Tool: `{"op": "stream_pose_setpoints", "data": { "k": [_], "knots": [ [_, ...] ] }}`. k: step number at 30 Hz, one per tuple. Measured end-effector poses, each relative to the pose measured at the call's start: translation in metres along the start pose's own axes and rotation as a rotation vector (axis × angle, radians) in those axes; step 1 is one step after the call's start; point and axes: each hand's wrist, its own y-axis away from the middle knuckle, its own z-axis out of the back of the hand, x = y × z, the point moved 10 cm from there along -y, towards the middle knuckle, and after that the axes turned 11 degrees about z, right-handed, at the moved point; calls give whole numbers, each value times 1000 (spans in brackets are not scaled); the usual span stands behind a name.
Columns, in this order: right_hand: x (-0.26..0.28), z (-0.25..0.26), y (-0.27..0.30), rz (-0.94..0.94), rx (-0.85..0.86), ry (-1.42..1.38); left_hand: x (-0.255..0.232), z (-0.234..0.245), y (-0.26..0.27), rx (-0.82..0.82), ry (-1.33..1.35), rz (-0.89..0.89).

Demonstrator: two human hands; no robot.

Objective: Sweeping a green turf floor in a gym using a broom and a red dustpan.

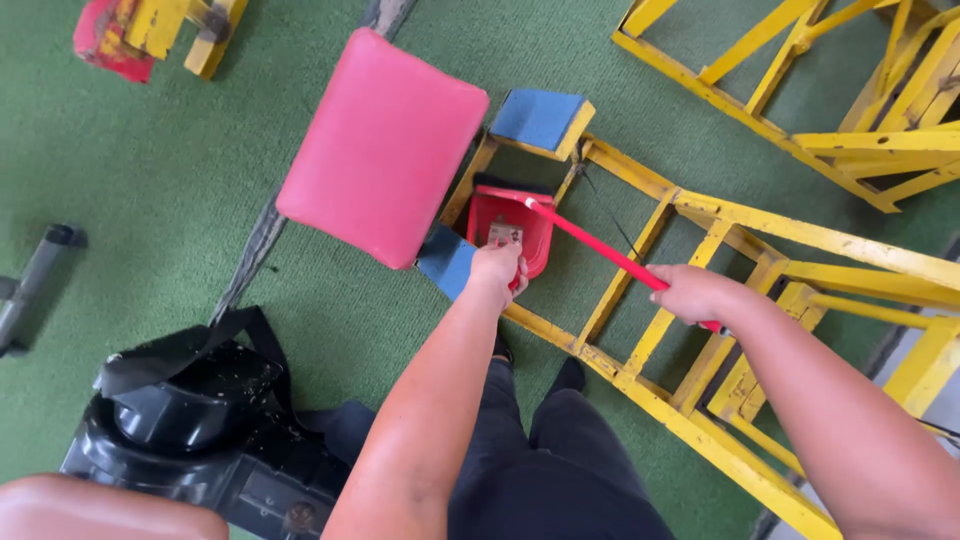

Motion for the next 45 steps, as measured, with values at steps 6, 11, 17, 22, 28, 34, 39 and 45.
{"op": "stream_pose_setpoints", "data": {
  "k": [6,11,17,22,28,34,39,45],
  "knots": [
    [32,4,-51,35,-187,106,1,10,-2,21,-34,-51],
    [30,-89,-66,44,-24,65,10,23,8,23,-31,-56],
    [-25,-78,37,100,-76,-5,29,42,42,120,-19,-51],
    [-90,-65,147,20,-91,-63,44,63,121,155,-112,-50],
    [-163,-17,221,276,-306,-305,30,63,211,149,-378,-40],
    [-265,11,215,-15,-401,-503,8,18,231,219,-446,-2],
    [-308,73,203,-174,-444,-429,-15,-50,223,273,-477,-10],
    [-381,122,121,-194,-389,-530,-65,-154,192,256,-543,-23]
  ]
}}
